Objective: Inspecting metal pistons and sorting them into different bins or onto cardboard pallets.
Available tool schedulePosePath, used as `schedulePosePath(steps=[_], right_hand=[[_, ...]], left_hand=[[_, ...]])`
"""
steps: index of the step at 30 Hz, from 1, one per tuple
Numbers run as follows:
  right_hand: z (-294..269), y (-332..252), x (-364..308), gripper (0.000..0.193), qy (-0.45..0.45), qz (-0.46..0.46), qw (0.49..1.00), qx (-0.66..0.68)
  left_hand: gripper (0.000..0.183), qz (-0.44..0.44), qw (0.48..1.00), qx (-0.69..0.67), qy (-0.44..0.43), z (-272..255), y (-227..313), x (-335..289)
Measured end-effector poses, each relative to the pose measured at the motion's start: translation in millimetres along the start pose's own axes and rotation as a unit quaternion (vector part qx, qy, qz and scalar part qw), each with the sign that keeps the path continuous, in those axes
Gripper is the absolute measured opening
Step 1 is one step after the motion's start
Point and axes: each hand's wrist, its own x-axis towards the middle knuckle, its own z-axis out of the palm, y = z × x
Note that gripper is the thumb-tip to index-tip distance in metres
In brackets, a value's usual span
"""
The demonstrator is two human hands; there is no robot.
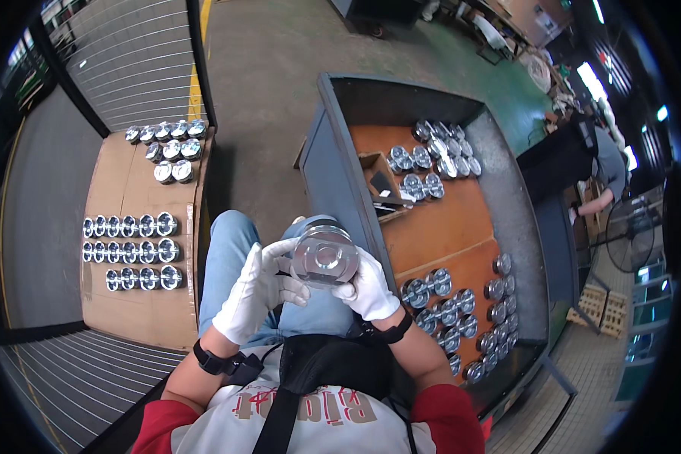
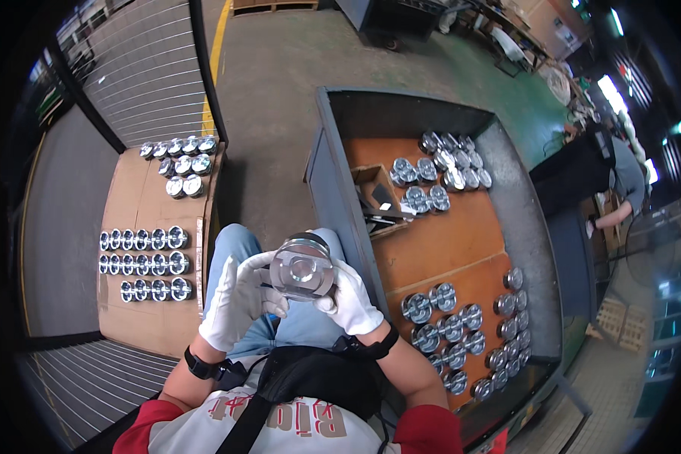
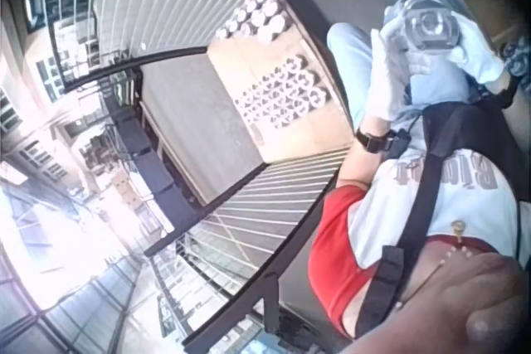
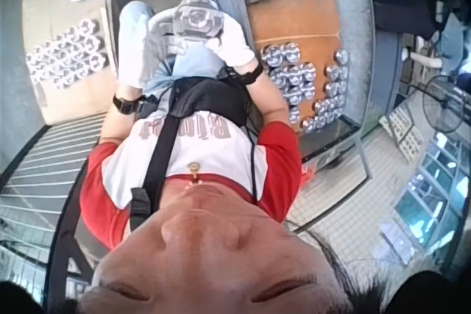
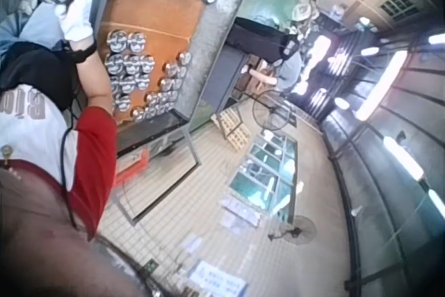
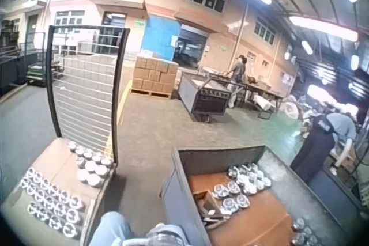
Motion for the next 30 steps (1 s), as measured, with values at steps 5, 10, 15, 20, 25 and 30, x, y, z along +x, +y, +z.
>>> schedulePosePath(steps=[5, 10, 15, 20, 25, 30], right_hand=[[-1, -23, 20, 0.022, -0.011, 0.418, 0.727, 0.545], [10, -42, 44, 0.024, -0.043, 0.457, 0.767, 0.448], [29, -49, 46, 0.033, -0.118, 0.419, 0.83, 0.35], [54, -66, 58, 0.028, -0.122, 0.441, 0.823, 0.338], [62, -67, 60, 0.028, -0.137, 0.458, 0.815, 0.328], [49, -57, 57, 0.024, -0.14, 0.479, 0.744, 0.445]], left_hand=[[0.079, -0.036, 0.997, -0.059, -0.016, -23, 2, 2], [0.055, -0.023, 0.995, -0.097, 0.003, -42, -2, -2], [0.036, 0.005, 0.996, 0.027, 0.082, -64, 14, 2], [0.039, 0.082, 0.982, 0.122, 0.121, -68, 30, 2], [0.035, 0.121, 0.904, 0.369, 0.179, -75, 27, 5], [0.048, 0.091, 0.978, 0.066, 0.176, -75, 21, 6]])
